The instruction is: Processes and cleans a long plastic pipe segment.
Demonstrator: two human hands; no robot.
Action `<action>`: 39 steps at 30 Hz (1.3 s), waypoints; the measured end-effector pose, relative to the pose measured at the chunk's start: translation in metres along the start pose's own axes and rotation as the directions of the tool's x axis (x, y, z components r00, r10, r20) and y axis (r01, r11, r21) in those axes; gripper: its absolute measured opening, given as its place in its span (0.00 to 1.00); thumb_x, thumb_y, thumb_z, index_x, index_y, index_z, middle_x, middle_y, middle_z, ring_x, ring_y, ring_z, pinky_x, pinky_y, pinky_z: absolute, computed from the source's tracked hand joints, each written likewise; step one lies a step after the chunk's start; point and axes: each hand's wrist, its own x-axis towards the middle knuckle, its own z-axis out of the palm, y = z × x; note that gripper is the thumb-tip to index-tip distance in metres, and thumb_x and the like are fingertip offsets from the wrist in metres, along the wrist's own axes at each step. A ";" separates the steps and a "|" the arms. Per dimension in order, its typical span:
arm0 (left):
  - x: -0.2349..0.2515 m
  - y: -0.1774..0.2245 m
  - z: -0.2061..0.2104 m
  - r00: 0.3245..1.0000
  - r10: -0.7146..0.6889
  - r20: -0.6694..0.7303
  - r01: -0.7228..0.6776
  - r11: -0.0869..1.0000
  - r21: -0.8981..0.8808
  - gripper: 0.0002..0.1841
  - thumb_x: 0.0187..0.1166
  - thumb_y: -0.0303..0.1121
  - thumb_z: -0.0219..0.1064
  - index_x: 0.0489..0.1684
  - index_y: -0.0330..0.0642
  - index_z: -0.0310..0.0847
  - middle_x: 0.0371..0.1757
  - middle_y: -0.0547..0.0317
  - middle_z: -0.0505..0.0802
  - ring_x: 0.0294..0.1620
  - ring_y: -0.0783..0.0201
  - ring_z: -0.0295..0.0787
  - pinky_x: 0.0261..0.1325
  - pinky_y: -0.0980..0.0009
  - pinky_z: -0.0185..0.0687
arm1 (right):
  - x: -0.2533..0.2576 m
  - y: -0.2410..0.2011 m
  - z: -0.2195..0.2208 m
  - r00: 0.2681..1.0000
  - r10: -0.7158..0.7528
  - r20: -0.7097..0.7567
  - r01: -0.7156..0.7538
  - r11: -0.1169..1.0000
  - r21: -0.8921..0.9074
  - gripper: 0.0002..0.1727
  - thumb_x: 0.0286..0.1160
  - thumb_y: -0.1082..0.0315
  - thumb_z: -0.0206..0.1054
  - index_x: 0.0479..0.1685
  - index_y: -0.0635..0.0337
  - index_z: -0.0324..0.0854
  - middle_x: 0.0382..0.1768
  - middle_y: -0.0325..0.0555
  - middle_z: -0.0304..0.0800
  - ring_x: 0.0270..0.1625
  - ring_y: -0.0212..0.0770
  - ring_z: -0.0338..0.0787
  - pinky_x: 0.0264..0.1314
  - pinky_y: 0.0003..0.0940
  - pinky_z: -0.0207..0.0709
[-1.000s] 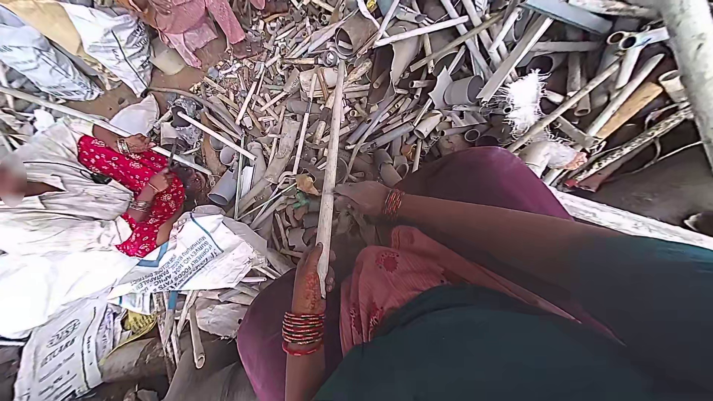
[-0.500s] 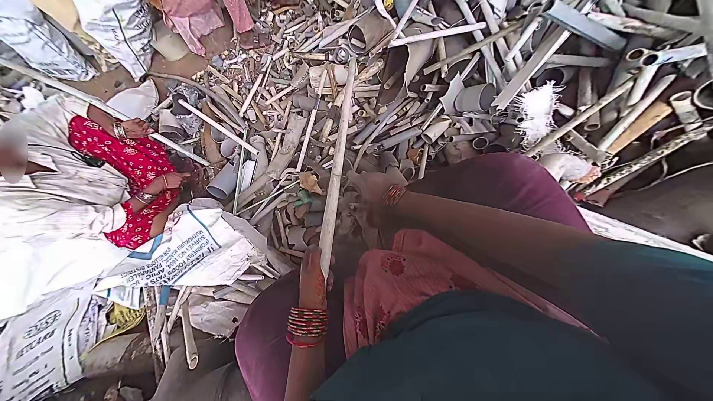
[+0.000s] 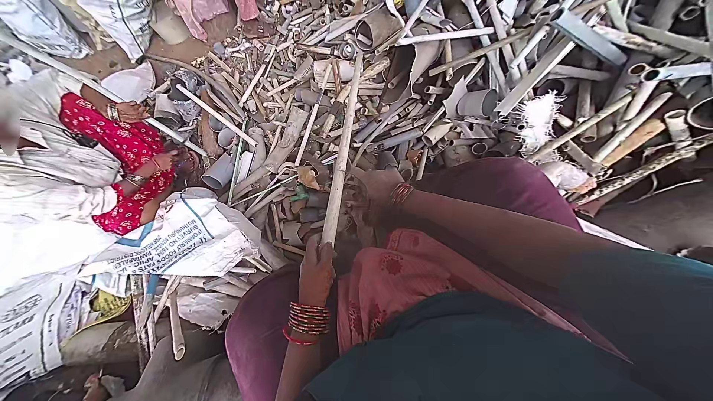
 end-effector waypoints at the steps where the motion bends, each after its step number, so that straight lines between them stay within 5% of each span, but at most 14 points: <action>1: 0.001 -0.001 -0.001 1.000 0.015 -0.008 -0.014 1.000 0.025 0.20 0.92 0.30 0.53 0.79 0.33 0.66 0.35 0.56 0.84 0.14 0.75 0.70 0.17 0.79 0.67 | -0.009 -0.009 0.009 0.997 -0.064 0.033 0.063 0.998 0.013 0.20 0.94 0.65 0.50 0.78 0.60 0.70 0.55 0.67 0.88 0.60 0.68 0.90 0.58 0.65 0.80; 5: 0.005 -0.004 -0.009 0.995 0.024 -0.101 -0.012 0.992 0.123 0.22 0.85 0.29 0.65 0.75 0.34 0.69 0.39 0.53 0.88 0.18 0.74 0.74 0.21 0.77 0.70 | -0.023 -0.033 0.027 0.971 -0.201 0.131 0.199 0.980 0.027 0.23 0.96 0.65 0.46 0.85 0.59 0.64 0.57 0.68 0.87 0.62 0.69 0.88 0.62 0.63 0.79; 9: 0.000 0.001 -0.006 0.991 0.009 -0.133 -0.002 0.998 0.056 0.22 0.79 0.24 0.69 0.69 0.28 0.69 0.37 0.52 0.87 0.19 0.74 0.79 0.22 0.80 0.75 | 0.009 0.000 0.007 0.998 0.036 0.056 -0.036 0.999 0.011 0.29 0.88 0.70 0.58 0.87 0.62 0.59 0.61 0.70 0.85 0.63 0.71 0.88 0.62 0.67 0.79; 11: -0.002 0.002 -0.004 0.994 0.008 -0.108 -0.007 1.000 0.016 0.20 0.82 0.25 0.67 0.69 0.28 0.68 0.38 0.51 0.87 0.21 0.73 0.81 0.23 0.80 0.77 | 0.006 0.007 -0.001 0.997 0.068 0.037 -0.069 0.997 0.018 0.28 0.85 0.70 0.61 0.83 0.63 0.63 0.61 0.70 0.85 0.62 0.71 0.89 0.59 0.67 0.79; 13: 0.000 0.004 -0.002 0.993 0.031 -0.113 -0.038 0.997 -0.064 0.14 0.92 0.30 0.53 0.66 0.28 0.69 0.37 0.53 0.88 0.20 0.74 0.82 0.23 0.81 0.78 | -0.007 -0.006 0.002 0.996 -0.037 0.080 0.036 0.999 0.017 0.26 0.88 0.71 0.58 0.84 0.61 0.63 0.60 0.69 0.86 0.62 0.70 0.89 0.61 0.66 0.79; 16: 0.004 0.005 -0.002 0.985 -0.035 -0.170 -0.011 0.965 -0.261 0.23 0.97 0.38 0.34 0.63 0.29 0.73 0.34 0.55 0.88 0.19 0.72 0.81 0.20 0.80 0.76 | -0.022 -0.029 0.019 0.970 -0.169 0.177 0.171 0.985 0.002 0.27 0.94 0.69 0.51 0.90 0.57 0.58 0.57 0.68 0.87 0.62 0.69 0.88 0.62 0.63 0.78; 19: 0.006 0.004 -0.005 0.980 -0.089 -0.179 0.025 0.943 -0.333 0.30 0.97 0.44 0.28 0.62 0.31 0.75 0.31 0.56 0.89 0.18 0.72 0.81 0.19 0.80 0.74 | -0.002 -0.016 0.019 0.990 -0.102 0.101 0.107 0.993 -0.046 0.26 0.92 0.69 0.53 0.87 0.58 0.60 0.54 0.69 0.87 0.58 0.71 0.89 0.57 0.65 0.80; 23: 0.009 -0.001 -0.009 0.992 -0.079 -0.094 0.040 0.933 -0.358 0.25 0.97 0.38 0.32 0.65 0.31 0.73 0.34 0.53 0.90 0.18 0.69 0.84 0.18 0.77 0.78 | 0.012 0.005 0.004 0.999 0.030 0.031 -0.030 0.999 -0.023 0.28 0.90 0.69 0.54 0.87 0.61 0.58 0.56 0.70 0.87 0.59 0.71 0.90 0.59 0.66 0.80; 26: 0.011 0.003 -0.007 0.994 -0.080 -0.075 0.049 0.936 -0.349 0.15 0.90 0.25 0.42 0.66 0.29 0.68 0.36 0.52 0.86 0.18 0.70 0.82 0.19 0.79 0.78 | -0.010 -0.013 0.024 0.979 -0.191 0.076 0.192 0.981 -0.002 0.23 0.94 0.64 0.53 0.83 0.61 0.63 0.49 0.66 0.89 0.55 0.68 0.91 0.57 0.63 0.81; 30: 0.014 0.002 -0.009 0.991 -0.094 -0.092 0.054 0.929 -0.365 0.13 0.89 0.22 0.45 0.66 0.28 0.67 0.38 0.52 0.85 0.21 0.70 0.83 0.22 0.79 0.79 | -0.019 -0.027 0.039 0.940 -0.329 0.095 0.328 0.944 0.028 0.23 0.97 0.56 0.46 0.78 0.61 0.69 0.48 0.66 0.89 0.53 0.68 0.91 0.53 0.64 0.81; 34: 0.012 0.000 -0.012 0.997 -0.071 -0.044 0.043 0.889 -0.457 0.12 0.88 0.22 0.50 0.63 0.28 0.69 0.37 0.52 0.88 0.27 0.67 0.90 0.30 0.74 0.89 | 0.000 -0.004 0.012 0.992 -0.124 0.030 0.122 0.991 0.059 0.22 0.96 0.59 0.49 0.80 0.59 0.66 0.54 0.66 0.89 0.60 0.68 0.90 0.61 0.65 0.80; 37: 0.008 0.004 -0.008 0.987 0.013 -0.162 -0.095 0.855 -0.510 0.09 0.90 0.23 0.49 0.51 0.31 0.76 0.30 0.56 0.92 0.21 0.71 0.89 0.21 0.79 0.84 | -0.004 0.009 0.004 0.980 -0.186 -0.073 0.198 0.953 0.228 0.24 0.98 0.57 0.44 0.75 0.67 0.70 0.49 0.70 0.88 0.56 0.69 0.90 0.60 0.66 0.78; 39: 0.011 0.003 -0.007 0.969 0.064 -0.237 -0.192 0.799 -0.570 0.20 0.95 0.30 0.38 0.40 0.37 0.78 0.25 0.61 0.91 0.17 0.72 0.87 0.17 0.80 0.81 | -0.014 0.004 0.013 0.953 -0.265 -0.147 0.301 0.877 0.374 0.22 0.98 0.58 0.43 0.63 0.68 0.74 0.39 0.62 0.85 0.43 0.58 0.88 0.51 0.56 0.78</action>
